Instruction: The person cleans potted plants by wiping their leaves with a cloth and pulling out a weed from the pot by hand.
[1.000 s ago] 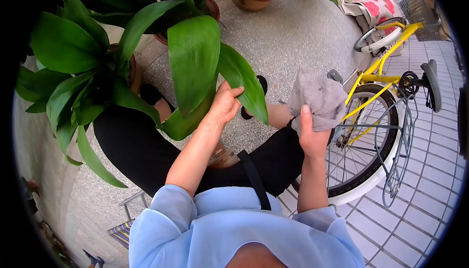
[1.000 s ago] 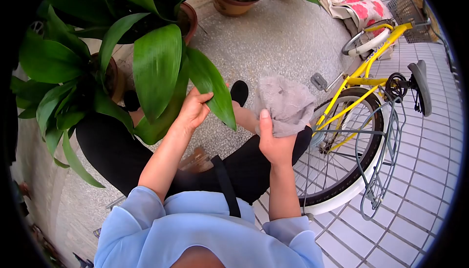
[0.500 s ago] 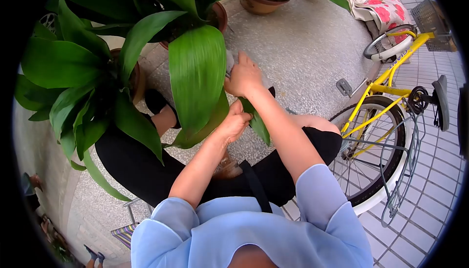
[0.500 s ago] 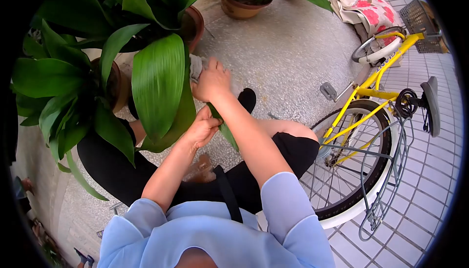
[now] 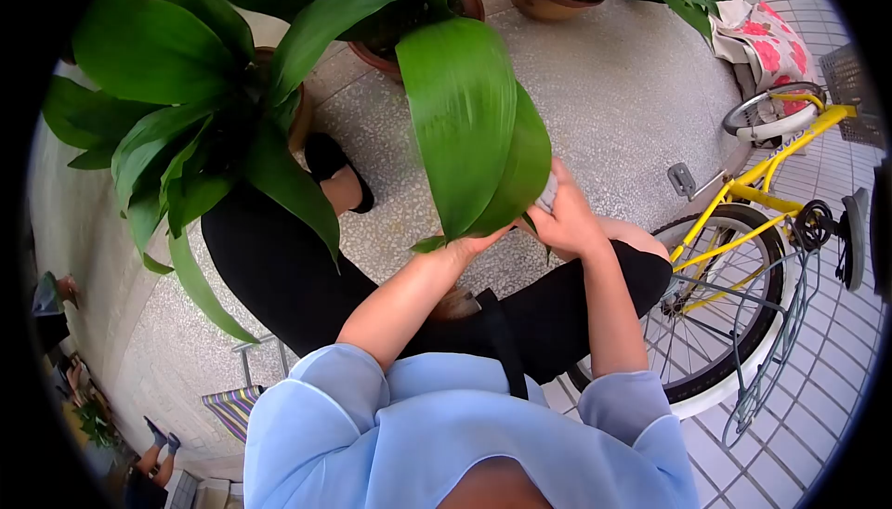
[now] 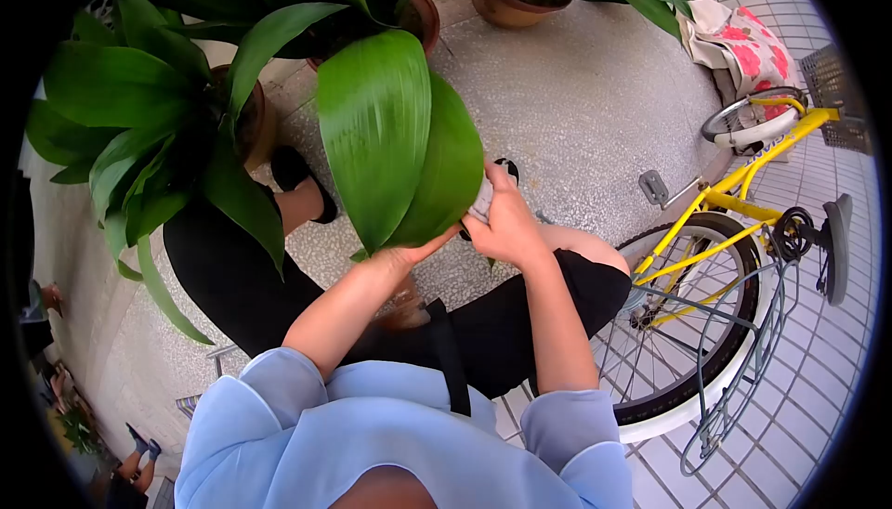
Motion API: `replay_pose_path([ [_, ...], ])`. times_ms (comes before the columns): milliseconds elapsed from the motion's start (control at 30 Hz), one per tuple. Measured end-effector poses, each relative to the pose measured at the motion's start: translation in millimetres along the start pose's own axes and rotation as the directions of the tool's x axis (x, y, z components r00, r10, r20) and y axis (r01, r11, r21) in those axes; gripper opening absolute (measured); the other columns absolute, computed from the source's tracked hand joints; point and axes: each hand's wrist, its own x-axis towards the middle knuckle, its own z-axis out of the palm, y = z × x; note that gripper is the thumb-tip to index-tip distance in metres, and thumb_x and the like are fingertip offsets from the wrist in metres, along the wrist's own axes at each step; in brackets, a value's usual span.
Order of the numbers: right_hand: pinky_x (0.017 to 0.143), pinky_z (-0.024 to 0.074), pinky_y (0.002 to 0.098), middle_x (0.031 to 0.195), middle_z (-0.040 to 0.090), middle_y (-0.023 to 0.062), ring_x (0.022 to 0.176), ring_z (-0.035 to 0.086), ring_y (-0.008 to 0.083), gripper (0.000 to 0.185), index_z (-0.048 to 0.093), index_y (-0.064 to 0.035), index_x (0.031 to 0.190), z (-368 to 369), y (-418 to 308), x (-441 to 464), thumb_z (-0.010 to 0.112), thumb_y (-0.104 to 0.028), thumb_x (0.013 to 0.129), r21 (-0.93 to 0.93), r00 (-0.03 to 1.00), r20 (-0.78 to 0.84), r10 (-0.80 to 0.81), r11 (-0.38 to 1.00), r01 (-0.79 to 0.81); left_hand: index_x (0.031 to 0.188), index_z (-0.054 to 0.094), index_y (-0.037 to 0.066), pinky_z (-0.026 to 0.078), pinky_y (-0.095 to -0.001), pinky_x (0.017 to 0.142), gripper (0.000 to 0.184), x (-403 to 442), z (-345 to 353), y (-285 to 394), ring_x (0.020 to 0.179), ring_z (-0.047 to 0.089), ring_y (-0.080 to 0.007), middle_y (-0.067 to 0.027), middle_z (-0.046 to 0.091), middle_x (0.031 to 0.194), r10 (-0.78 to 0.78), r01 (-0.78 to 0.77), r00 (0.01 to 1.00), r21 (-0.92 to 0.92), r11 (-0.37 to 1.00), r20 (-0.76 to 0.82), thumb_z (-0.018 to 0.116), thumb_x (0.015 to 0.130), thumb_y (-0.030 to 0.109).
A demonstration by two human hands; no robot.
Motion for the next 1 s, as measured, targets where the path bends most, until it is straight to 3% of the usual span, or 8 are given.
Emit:
replay_pose_path([
  [100, 0.089, 0.045, 0.0386, 0.113, 0.056, 0.022, 0.104, 0.057, 0.0337, 0.051, 0.041, 0.0021, 0.126, 10, -1, -47, 0.058, -0.008, 0.08, -0.127, 0.993, -0.095, -0.072, 0.99, 0.059, 0.121, 0.053, 0.008, 0.049, -0.0382, 0.091, 0.038, -25, 43, -6, 0.105, 0.057, -0.0208, -0.0068, 0.059, 0.114, 0.165, -0.134, 0.986, 0.611, 0.78, 0.006, 0.054, 0.092, 0.032],
  [233, 0.087, 0.0465, 0.0415, 0.104, 0.058, 0.0273, 0.098, 0.058, 0.0413, 0.049, 0.048, 0.0073, 0.116, 27, 11, -79, 0.062, -0.01, 0.073, -0.001, 0.997, -0.068, 0.024, 1.0, -0.024, 0.116, 0.054, -0.002, 0.048, -0.034, 0.086, 0.032, -13, 46, -3, 0.099, 0.058, -0.0201, -0.0123, 0.06, 0.11, 0.143, -0.087, 0.989, 0.612, 0.786, -0.043, 0.052, 0.093, 0.02],
  [267, 0.083, 0.0479, 0.0414, 0.097, 0.06, 0.0277, 0.094, 0.059, 0.0417, 0.039, 0.053, 0.0072, 0.107, 32, 11, -84, 0.061, -0.012, 0.074, 0.003, 0.989, -0.047, 0.141, 0.99, -0.141, 0.115, 0.054, -0.004, 0.046, -0.0332, 0.088, 0.032, -7, 36, 2, 0.098, 0.058, -0.0199, -0.0135, 0.06, 0.109, 0.01, -0.093, 0.986, 0.505, 0.858, 0.164, 0.049, 0.094, 0.019],
  [367, 0.082, 0.0481, 0.0402, 0.097, 0.059, 0.0299, 0.095, 0.058, 0.0431, 0.037, 0.056, 0.008, 0.103, 42, 22, -93, 0.06, -0.015, 0.074, -0.312, 0.976, 0.114, 0.186, 0.939, -0.143, 0.118, 0.053, -0.005, 0.047, -0.033, 0.088, 0.037, -11, 48, 3, 0.102, 0.058, -0.0203, -0.0139, 0.06, 0.113, 0.144, -0.27, 0.96, 0.662, 0.699, 0.239, 0.046, 0.096, 0.022],
  [500, 0.084, 0.0481, 0.0375, 0.101, 0.063, 0.0217, 0.094, 0.062, 0.0341, 0.031, 0.059, 0.0065, 0.104, 24, 14, -88, 0.056, -0.014, 0.082, 0.29, 0.941, -0.104, 0.321, 0.915, -0.28, 0.119, 0.052, -0.006, 0.047, -0.0337, 0.091, 0.038, -24, 63, -2, 0.103, 0.059, -0.0224, -0.016, 0.059, 0.115, 0.062, -0.207, 0.973, 0.709, 0.675, 0.224, 0.044, 0.097, 0.023],
  [600, 0.091, 0.045, 0.0353, 0.112, 0.06, 0.0102, 0.101, 0.058, 0.0214, 0.032, 0.055, 0.0054, 0.117, 2, 13, -86, 0.048, -0.011, 0.09, 0.813, 0.885, -0.213, 0.414, 0.577, -0.074, 0.121, 0.05, -0.006, 0.047, -0.0354, 0.094, 0.039, -48, 77, -26, 0.106, 0.059, -0.0253, -0.0199, 0.056, 0.121, -0.051, 0.068, 0.998, 0.775, 0.628, -0.046, 0.038, 0.099, 0.024],
  [767, 0.103, 0.0378, 0.0412, 0.13, 0.049, 0.0142, 0.12, 0.049, 0.0278, 0.049, 0.037, 0.0026, 0.134, -35, 19, -91, 0.046, -0.009, 0.086, 0.935, 0.892, -0.327, 0.311, 0.246, 0.257, 0.124, 0.05, -0.003, 0.046, -0.0324, 0.093, 0.039, -85, 71, -41, 0.108, 0.058, -0.0207, -0.0146, 0.061, 0.115, -0.034, 0.298, 0.954, 0.952, 0.065, -0.296, 0.043, 0.099, 0.026],
  [1000, 0.105, 0.0355, 0.0427, 0.131, 0.048, 0.014, 0.122, 0.047, 0.0282, 0.053, 0.035, 0.0015, 0.135, -44, -1, -98, 0.047, -0.009, 0.085, 0.906, 0.898, -0.421, 0.127, 0.094, 0.412, 0.124, 0.052, -0.002, 0.044, -0.0294, 0.093, 0.036, -123, 129, -54, 0.11, 0.056, -0.0158, -0.0105, 0.063, 0.111, -0.111, -0.017, 0.994, 0.984, -0.176, -0.003, 0.055, 0.095, 0.019],
])
